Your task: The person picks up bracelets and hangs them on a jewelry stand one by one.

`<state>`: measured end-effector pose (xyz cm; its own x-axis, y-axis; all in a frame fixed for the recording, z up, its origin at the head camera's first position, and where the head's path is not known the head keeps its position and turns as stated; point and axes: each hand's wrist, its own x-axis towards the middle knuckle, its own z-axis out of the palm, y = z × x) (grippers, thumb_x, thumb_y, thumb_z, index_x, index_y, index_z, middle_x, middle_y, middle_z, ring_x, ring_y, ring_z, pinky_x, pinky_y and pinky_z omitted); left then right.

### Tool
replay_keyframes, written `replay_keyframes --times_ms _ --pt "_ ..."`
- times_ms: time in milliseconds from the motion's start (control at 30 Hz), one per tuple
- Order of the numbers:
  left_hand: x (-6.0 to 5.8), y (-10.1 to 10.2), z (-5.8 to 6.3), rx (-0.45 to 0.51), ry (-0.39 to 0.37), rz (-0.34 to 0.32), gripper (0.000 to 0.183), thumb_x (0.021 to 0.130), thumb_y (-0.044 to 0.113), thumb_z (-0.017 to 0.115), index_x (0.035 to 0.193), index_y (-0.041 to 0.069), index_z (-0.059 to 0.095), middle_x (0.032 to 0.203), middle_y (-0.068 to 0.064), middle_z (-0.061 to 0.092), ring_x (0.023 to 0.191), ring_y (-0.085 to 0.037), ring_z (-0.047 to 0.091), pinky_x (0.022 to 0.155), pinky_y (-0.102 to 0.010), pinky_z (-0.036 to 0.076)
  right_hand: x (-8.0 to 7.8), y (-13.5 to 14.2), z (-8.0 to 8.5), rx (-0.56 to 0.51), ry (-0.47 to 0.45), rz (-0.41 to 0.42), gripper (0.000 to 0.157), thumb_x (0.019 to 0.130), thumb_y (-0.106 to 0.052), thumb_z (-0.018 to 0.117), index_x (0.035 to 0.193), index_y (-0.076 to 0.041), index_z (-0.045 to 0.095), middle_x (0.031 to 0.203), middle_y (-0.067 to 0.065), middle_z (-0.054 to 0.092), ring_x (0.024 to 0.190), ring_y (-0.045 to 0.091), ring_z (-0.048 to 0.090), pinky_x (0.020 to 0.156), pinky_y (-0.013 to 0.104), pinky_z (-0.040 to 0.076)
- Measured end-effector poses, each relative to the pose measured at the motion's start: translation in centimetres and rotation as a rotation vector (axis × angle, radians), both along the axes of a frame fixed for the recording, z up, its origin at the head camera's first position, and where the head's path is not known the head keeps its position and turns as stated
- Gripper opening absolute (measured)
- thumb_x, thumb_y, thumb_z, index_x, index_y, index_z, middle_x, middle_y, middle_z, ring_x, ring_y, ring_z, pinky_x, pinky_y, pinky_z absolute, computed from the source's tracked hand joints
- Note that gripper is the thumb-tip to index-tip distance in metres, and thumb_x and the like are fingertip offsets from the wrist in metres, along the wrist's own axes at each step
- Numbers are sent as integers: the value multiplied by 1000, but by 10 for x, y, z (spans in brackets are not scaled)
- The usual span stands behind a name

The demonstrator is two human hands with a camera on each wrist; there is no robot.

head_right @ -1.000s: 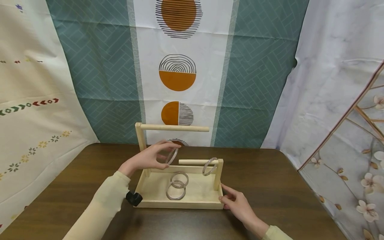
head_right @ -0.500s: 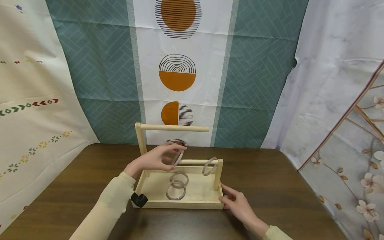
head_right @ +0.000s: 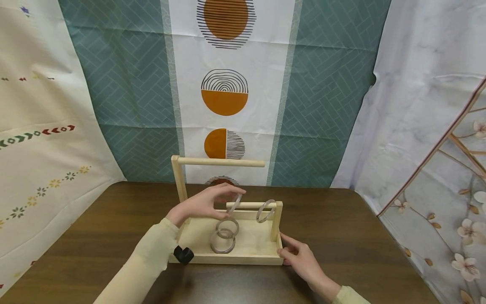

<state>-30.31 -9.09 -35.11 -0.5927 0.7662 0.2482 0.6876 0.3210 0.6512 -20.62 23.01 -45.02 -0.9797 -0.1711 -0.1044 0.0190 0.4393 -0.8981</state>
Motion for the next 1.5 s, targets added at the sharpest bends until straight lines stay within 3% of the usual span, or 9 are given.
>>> replay_keyframes --times_ms 233,433,633,933,1400,1500 --pt "-1 9 -3 -15 -29 -11 72 81 5 74 145 23 46 149 0 47 138 -22 48 110 -42 46 0 0 0 -2 0 0 61 96 -20 62 150 -3 40 98 10 67 84 15 63 76 27 59" --pt "-1 17 -5 -30 -6 -17 70 80 7 77 142 20 48 146 -1 50 136 -20 51 111 -37 45 -1 0 -1 -7 3 -5 60 95 -19 62 149 -2 41 96 10 67 82 15 63 75 26 59" --pt "-2 23 -4 -29 18 -38 70 80 5 77 142 19 48 146 -4 51 137 -21 50 112 -40 44 0 0 -1 -8 0 -2 61 96 -19 62 150 -2 40 96 10 67 83 15 63 75 26 59" --pt "0 28 -2 -39 17 -35 70 81 5 76 143 23 47 147 3 52 138 -16 49 113 -35 43 0 0 1 -9 3 5 61 96 -19 62 150 -1 40 96 10 67 83 15 63 75 27 59" --pt "0 33 -4 -76 -2 -25 70 81 7 78 140 22 45 146 -7 53 137 -18 49 113 -45 42 0 0 0 -6 3 -4 61 95 -20 63 149 -1 40 97 11 67 84 15 63 74 26 59" --pt "1 34 -4 -88 7 -24 69 81 7 78 140 22 45 146 -4 54 138 -17 49 113 -46 42 0 0 0 -9 5 -3 61 95 -20 63 149 -1 40 97 11 67 84 15 63 75 26 59"
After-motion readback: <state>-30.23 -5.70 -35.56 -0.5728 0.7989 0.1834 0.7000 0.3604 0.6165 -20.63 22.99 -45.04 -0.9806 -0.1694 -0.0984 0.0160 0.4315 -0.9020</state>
